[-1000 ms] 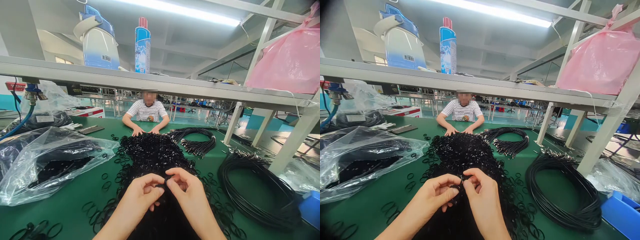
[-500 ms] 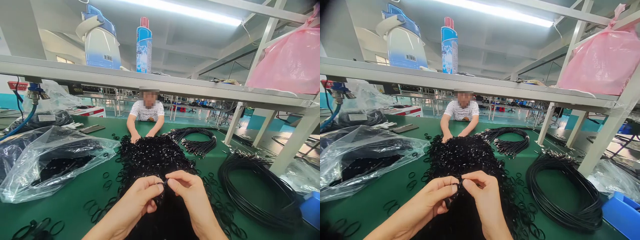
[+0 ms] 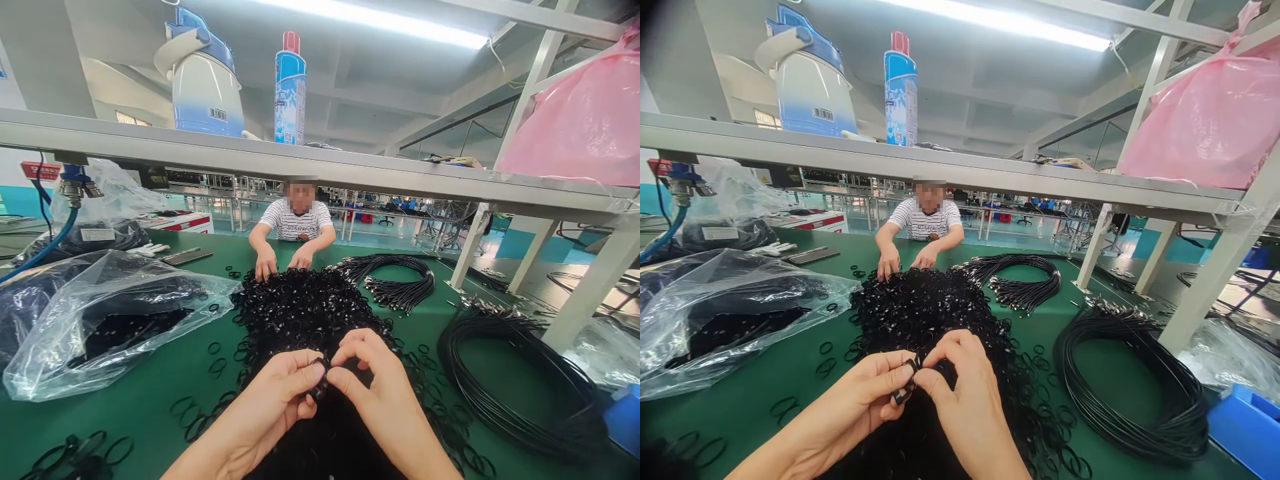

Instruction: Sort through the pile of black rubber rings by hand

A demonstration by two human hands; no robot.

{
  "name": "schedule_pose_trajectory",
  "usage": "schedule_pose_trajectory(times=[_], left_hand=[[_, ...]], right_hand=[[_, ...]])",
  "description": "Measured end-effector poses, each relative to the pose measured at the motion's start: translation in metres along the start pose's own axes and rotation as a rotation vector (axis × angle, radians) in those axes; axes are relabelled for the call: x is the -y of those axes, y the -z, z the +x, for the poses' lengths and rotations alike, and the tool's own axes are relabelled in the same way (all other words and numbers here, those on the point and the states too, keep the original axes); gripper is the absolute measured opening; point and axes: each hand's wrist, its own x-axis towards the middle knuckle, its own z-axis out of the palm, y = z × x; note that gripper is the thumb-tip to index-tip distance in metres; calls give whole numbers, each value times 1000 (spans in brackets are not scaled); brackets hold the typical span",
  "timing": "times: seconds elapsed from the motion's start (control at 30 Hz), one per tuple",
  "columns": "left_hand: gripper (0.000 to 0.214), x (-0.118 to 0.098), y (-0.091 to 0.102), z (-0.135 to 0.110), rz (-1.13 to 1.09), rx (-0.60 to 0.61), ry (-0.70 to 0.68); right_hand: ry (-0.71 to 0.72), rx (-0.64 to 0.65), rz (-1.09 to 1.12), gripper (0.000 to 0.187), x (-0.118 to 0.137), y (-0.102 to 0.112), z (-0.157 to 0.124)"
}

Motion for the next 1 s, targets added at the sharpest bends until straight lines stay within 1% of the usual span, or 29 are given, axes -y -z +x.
schedule_pose_trajectory(times=[0.07, 0.1, 0.17, 0.23, 0.3, 0.4, 0.47, 0.5, 0.6, 0.67, 0.7, 0.73, 0.8, 0.9, 1.0], left_hand=[[18, 0, 1, 0, 28, 15, 5], [18, 0, 1, 0, 43, 17, 8], [20, 0, 2, 0, 67, 7, 14], [21, 1, 1, 1, 89, -24, 20], [21, 2, 1, 1, 112, -50, 33], [21, 2, 1, 0, 151, -54, 41], [21, 1, 1, 0, 180, -58, 37], [21, 1, 1, 1, 196, -67, 34], [21, 2, 3, 4, 250, -123, 16], [23, 4, 3, 7, 302, -167, -14], [24, 4, 4, 8, 332, -181, -35], [24, 5, 4, 9, 358, -190, -53], [24, 5, 3, 9, 388, -192, -78], [23, 5, 1, 7, 410, -154, -104], [23, 5, 1, 6, 425, -117, -134]], right_hand=[[6, 33, 3, 14, -3, 0, 0], [16, 27, 7, 16, -5, 0, 0], [29, -32, 2, 16, -11, 1, 3], [4, -106, -38, 16, -16, 4, 6], [-47, -144, -107, 15, -21, 6, 8], [-110, -209, -246, 17, -30, 10, 10], [-131, -255, -306, 21, -36, 12, 11], [-130, -257, -322, 20, -39, 14, 11], [-94, -207, -345, 10, -44, 14, 11], [-51, -200, -379, 22, -42, 12, 10], [-25, -203, -389, 25, -38, 11, 9], [-6, -197, -382, 23, -33, 9, 8], [-7, -139, -302, 17, -22, 4, 5], [-79, -17, -124, 10, -10, -5, 0], [-96, 23, -51, 6, -7, -11, -2]])
